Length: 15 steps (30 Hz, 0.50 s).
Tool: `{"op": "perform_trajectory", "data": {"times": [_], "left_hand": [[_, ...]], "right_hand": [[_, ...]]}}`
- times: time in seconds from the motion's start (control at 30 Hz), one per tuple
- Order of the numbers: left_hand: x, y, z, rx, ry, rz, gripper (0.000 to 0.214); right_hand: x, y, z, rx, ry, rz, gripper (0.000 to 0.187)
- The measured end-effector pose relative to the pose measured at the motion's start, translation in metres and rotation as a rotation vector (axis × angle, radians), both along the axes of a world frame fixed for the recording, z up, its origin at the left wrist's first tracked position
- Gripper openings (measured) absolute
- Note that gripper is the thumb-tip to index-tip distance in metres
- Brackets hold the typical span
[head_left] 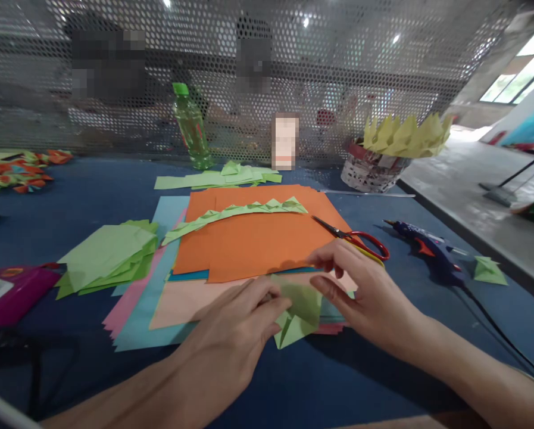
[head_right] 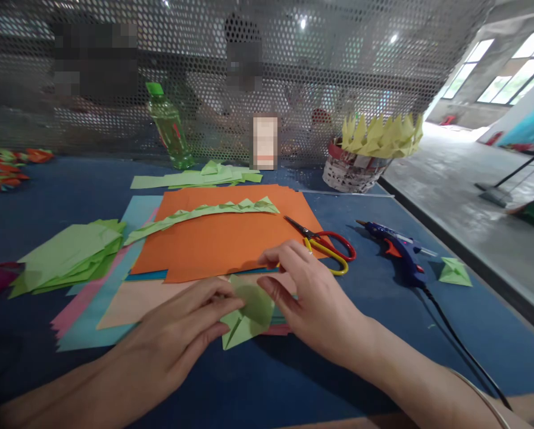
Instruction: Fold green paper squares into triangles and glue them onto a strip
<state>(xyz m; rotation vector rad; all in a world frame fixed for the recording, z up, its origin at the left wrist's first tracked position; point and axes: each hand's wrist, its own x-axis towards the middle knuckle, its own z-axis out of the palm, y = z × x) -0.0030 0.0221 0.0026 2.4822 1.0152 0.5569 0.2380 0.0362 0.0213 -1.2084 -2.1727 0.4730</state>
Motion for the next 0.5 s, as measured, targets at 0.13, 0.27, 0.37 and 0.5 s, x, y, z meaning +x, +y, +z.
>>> {"op": "perform_trajectory", "data": {"times": [0.13,0.27,0.37,0.5], "left_hand": [[-0.002,-0.001,-0.001,-0.034,0.064,0.024,0.022],[0.000,-0.001,0.003,-0.121,0.080,0.069,0.012],[0.002,0.000,0.005,-0.148,0.051,0.093,0.012],[0.002,0.004,0.005,-0.168,0.041,0.091,0.015]], "right_hand": [[-0.003,-0.005,0.001,-0.101,-0.018,0.083,0.008],[-0.008,-0.008,-0.008,-0.153,-0.076,0.165,0.015],[-0.010,-0.008,-0.013,-0.162,-0.071,0.163,0.017],[-0.013,-0.008,-0.013,-0.157,-0.045,0.198,0.013]]}}
